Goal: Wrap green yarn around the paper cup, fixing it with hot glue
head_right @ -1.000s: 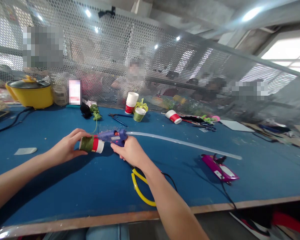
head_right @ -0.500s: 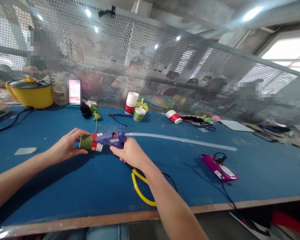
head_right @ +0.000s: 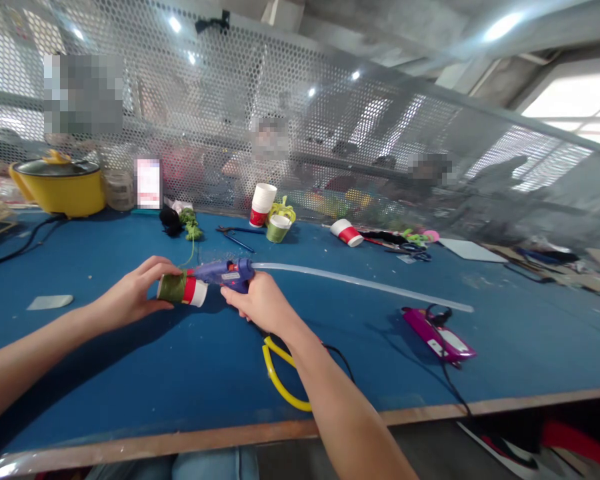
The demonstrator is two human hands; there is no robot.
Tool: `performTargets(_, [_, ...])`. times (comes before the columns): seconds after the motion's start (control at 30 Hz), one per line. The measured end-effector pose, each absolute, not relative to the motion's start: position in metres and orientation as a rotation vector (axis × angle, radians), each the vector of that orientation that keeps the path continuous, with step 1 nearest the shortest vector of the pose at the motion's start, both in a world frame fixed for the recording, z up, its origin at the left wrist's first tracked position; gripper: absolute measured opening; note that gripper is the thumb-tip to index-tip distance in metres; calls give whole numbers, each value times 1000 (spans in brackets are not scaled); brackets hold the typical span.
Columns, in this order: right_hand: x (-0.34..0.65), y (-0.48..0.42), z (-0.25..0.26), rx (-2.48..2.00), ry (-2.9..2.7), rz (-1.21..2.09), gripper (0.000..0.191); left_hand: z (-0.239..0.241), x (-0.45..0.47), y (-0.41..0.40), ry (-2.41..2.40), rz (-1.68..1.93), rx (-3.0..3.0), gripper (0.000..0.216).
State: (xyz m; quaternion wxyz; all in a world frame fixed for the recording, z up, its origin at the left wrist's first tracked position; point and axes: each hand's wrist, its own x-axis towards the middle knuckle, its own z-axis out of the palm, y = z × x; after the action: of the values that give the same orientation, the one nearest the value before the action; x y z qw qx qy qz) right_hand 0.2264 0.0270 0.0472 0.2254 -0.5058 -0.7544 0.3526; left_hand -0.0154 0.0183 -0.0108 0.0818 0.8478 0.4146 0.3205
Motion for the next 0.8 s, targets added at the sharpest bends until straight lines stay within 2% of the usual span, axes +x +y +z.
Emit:
performTargets(0.53, [221,35,44,-1412,-2007,978,20,-8,-10,16,1249,921,2684,43])
performTargets(0.8, [223,48,37,-1333,-1849,1177,16,-9,-10,16,1282,929,2679,46])
